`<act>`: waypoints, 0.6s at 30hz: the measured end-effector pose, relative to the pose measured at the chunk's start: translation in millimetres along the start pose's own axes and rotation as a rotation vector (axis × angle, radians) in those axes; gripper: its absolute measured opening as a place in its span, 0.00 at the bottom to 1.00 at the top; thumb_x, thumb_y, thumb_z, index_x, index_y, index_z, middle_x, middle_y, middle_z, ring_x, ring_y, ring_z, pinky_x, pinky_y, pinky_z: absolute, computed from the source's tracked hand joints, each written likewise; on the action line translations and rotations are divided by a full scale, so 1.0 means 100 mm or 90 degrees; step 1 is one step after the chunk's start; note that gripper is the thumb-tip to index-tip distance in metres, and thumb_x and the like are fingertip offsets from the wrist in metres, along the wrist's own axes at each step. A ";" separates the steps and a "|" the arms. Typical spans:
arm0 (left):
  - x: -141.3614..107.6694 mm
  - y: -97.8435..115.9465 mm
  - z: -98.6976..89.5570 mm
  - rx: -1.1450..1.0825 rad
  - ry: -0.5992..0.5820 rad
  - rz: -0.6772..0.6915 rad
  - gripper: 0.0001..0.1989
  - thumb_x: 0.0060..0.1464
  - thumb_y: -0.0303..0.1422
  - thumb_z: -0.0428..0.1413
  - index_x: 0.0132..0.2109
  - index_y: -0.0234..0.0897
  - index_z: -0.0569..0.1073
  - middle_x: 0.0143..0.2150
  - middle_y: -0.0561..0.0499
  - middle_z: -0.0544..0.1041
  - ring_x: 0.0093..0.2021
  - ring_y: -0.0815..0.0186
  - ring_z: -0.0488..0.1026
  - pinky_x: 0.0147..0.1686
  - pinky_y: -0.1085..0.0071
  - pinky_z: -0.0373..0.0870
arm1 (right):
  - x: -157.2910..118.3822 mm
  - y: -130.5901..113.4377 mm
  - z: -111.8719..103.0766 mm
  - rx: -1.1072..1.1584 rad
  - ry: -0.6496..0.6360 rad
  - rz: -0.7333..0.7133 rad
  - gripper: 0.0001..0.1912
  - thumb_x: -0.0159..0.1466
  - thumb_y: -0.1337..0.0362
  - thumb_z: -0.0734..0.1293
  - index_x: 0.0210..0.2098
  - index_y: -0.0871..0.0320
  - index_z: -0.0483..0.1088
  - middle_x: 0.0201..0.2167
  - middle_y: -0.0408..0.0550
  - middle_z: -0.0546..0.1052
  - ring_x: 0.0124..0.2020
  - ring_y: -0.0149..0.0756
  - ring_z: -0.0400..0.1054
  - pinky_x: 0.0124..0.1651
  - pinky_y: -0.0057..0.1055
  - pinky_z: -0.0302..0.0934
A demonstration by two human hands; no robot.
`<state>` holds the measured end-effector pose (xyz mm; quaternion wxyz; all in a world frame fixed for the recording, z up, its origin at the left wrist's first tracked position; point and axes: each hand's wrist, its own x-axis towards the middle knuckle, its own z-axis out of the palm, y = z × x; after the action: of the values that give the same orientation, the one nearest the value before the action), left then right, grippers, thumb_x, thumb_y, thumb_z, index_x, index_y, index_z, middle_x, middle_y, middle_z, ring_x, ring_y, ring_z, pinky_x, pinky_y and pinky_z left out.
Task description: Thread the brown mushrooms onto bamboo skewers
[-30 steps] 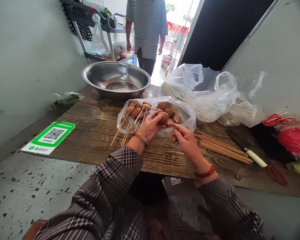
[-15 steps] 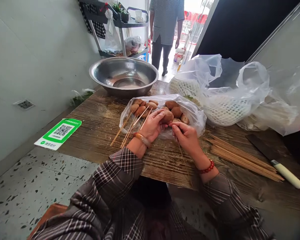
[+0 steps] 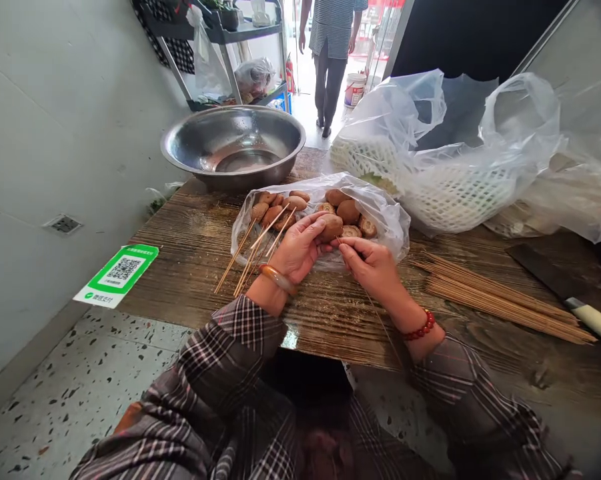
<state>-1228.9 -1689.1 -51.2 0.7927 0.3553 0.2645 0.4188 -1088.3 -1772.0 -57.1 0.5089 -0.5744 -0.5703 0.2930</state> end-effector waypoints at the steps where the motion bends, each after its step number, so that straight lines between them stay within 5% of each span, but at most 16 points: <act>1: 0.00 0.00 0.00 0.001 0.001 0.001 0.10 0.56 0.29 0.63 0.46 0.35 0.79 0.42 0.47 0.81 0.33 0.68 0.76 0.29 0.74 0.72 | 0.00 0.00 0.00 0.002 0.000 0.000 0.19 0.66 0.52 0.66 0.41 0.59 0.82 0.21 0.43 0.72 0.24 0.31 0.63 0.27 0.29 0.58; 18: -0.05 -0.03 0.04 0.000 -0.025 0.009 0.16 0.53 0.30 0.66 0.49 0.34 0.79 0.46 0.45 0.81 0.39 0.66 0.77 0.35 0.73 0.75 | 0.00 0.01 0.01 0.042 0.044 0.047 0.21 0.63 0.44 0.68 0.31 0.57 0.76 0.18 0.40 0.67 0.20 0.29 0.57 0.23 0.28 0.52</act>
<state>-1227.6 -1695.8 -50.6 0.7948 0.3651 0.2463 0.4175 -1089.2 -1771.1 -58.4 0.5358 -0.5877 -0.5210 0.3100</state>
